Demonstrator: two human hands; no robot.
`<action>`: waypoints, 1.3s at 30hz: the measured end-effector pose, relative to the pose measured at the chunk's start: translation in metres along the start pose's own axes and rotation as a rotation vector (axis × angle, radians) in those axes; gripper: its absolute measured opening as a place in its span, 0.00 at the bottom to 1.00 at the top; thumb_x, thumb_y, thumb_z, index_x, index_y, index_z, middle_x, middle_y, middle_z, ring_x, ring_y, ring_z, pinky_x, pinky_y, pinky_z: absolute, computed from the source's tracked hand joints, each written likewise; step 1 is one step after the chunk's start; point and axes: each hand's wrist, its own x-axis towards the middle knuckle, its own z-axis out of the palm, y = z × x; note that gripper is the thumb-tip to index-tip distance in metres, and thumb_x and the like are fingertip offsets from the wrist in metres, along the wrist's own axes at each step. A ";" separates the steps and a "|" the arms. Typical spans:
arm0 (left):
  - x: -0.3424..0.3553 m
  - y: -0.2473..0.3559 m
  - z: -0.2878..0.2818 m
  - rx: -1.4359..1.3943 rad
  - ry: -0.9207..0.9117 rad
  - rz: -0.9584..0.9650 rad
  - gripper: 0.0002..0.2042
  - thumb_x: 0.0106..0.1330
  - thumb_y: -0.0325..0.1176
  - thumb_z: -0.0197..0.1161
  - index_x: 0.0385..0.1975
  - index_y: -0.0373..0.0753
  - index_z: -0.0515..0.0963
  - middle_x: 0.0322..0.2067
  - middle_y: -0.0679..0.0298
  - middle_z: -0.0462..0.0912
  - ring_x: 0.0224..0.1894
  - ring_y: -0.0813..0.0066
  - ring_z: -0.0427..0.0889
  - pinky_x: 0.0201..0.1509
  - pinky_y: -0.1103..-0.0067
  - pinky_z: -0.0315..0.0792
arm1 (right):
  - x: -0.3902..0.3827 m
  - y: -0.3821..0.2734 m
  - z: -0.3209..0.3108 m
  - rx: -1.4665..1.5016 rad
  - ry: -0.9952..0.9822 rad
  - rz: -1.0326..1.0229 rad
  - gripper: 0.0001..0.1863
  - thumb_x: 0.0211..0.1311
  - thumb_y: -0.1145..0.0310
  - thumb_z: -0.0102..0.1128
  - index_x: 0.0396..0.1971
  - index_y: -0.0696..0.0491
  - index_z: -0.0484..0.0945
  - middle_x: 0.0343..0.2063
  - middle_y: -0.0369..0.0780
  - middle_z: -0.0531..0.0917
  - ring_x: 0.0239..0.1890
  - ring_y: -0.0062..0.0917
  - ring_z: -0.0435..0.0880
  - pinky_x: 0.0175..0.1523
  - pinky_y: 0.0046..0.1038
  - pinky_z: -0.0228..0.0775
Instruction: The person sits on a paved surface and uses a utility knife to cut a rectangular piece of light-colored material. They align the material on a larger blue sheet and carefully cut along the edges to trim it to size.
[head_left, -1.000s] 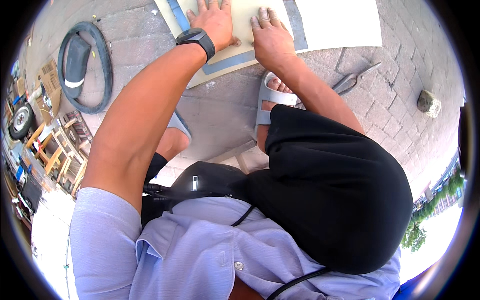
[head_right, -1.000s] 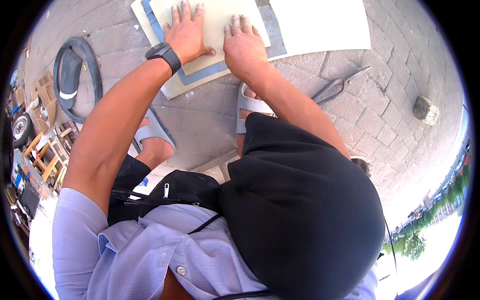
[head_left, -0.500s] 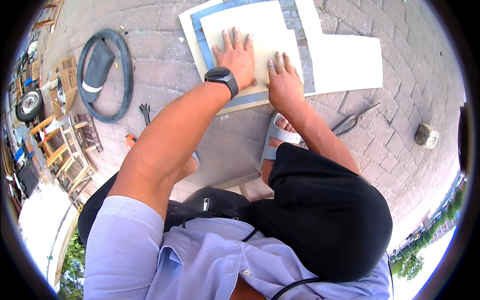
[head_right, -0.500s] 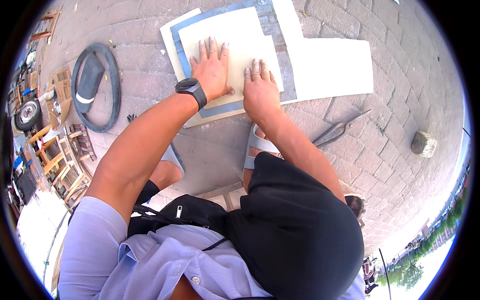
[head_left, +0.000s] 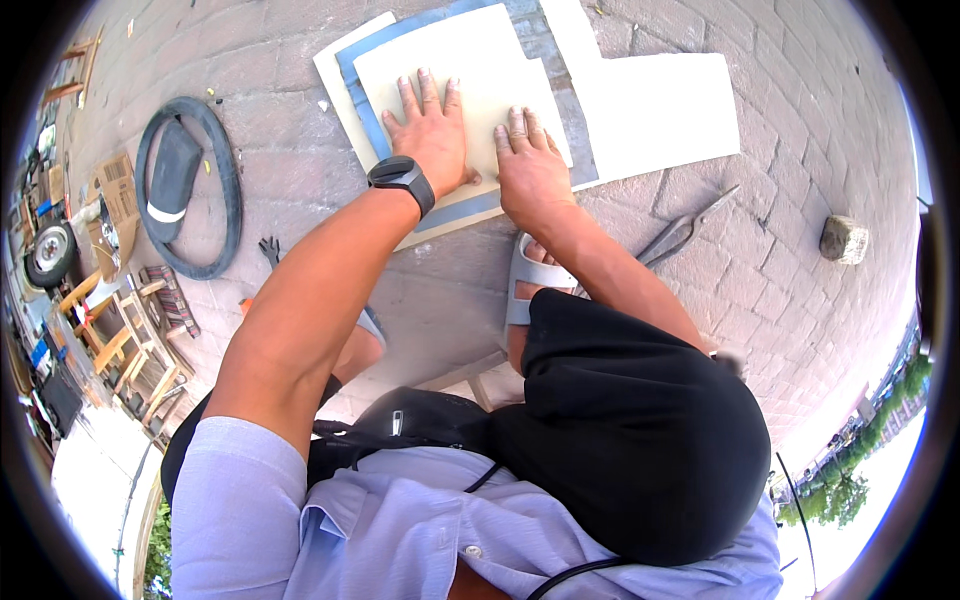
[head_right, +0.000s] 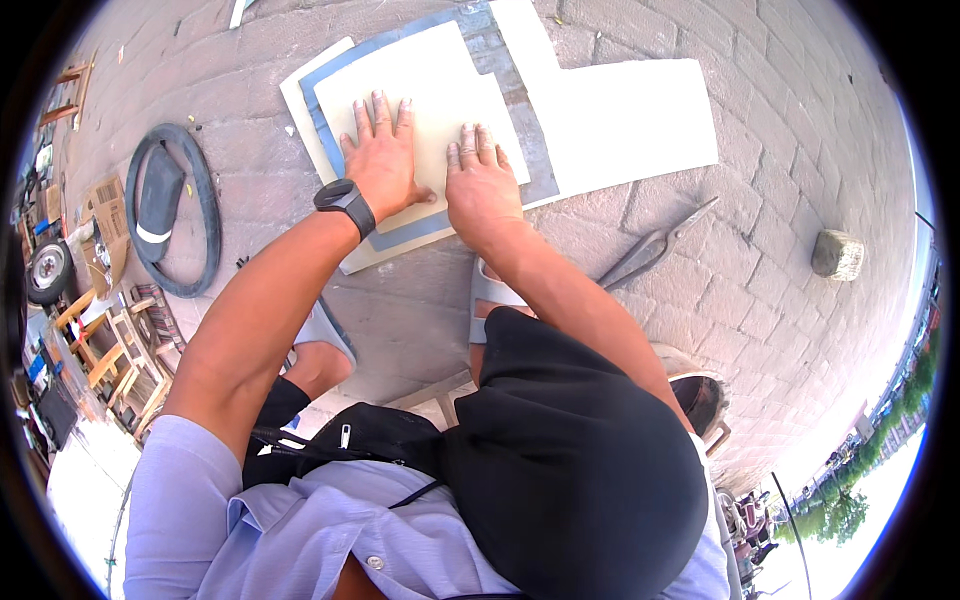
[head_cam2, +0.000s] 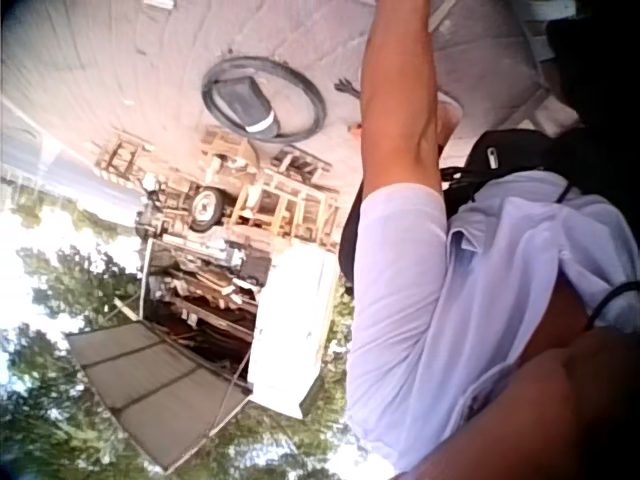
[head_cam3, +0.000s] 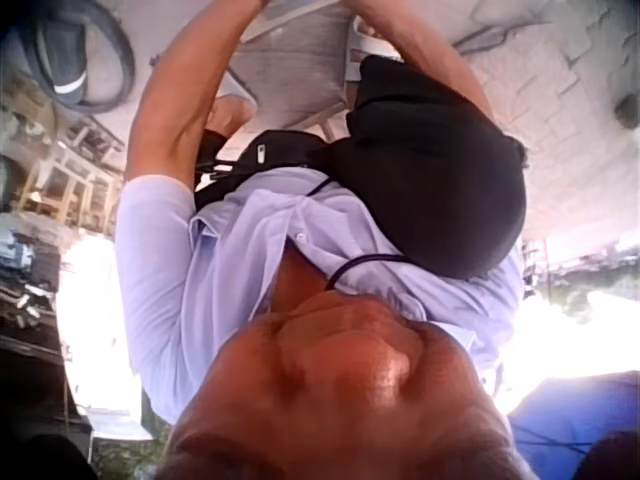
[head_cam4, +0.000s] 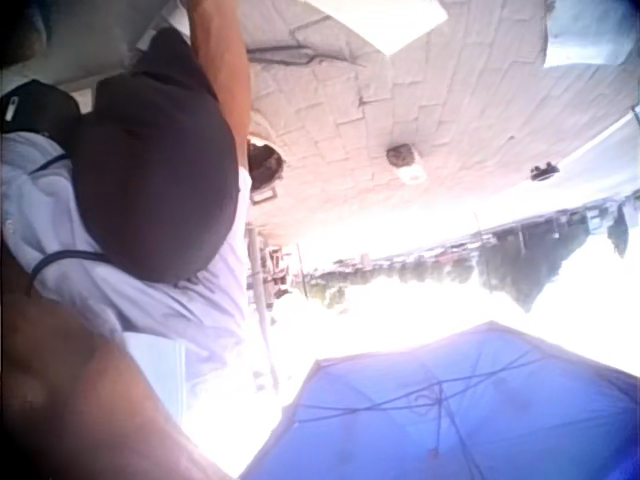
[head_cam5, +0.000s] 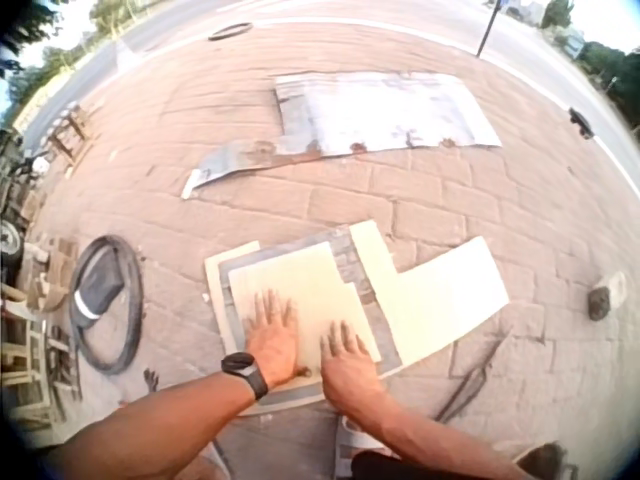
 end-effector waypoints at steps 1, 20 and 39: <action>0.000 0.000 0.000 0.005 -0.002 -0.003 0.67 0.42 0.52 0.86 0.80 0.39 0.45 0.79 0.38 0.38 0.80 0.33 0.39 0.75 0.39 0.53 | 0.000 0.000 0.000 -0.009 0.002 -0.005 0.31 0.71 0.68 0.49 0.72 0.61 0.65 0.76 0.53 0.60 0.81 0.45 0.51 0.81 0.42 0.47; 0.001 0.009 -0.001 0.030 0.016 0.016 0.69 0.41 0.52 0.87 0.80 0.38 0.44 0.77 0.31 0.40 0.78 0.26 0.39 0.71 0.36 0.57 | -0.001 0.006 0.015 0.081 0.146 0.001 0.32 0.69 0.58 0.59 0.68 0.61 0.71 0.74 0.55 0.63 0.79 0.46 0.56 0.79 0.44 0.51; 0.003 0.012 0.000 0.065 -0.005 -0.012 0.70 0.40 0.55 0.87 0.80 0.38 0.42 0.77 0.32 0.38 0.79 0.28 0.39 0.72 0.37 0.56 | -0.011 0.016 0.006 0.186 0.183 -0.031 0.28 0.65 0.66 0.64 0.62 0.62 0.75 0.70 0.54 0.68 0.76 0.46 0.62 0.76 0.42 0.58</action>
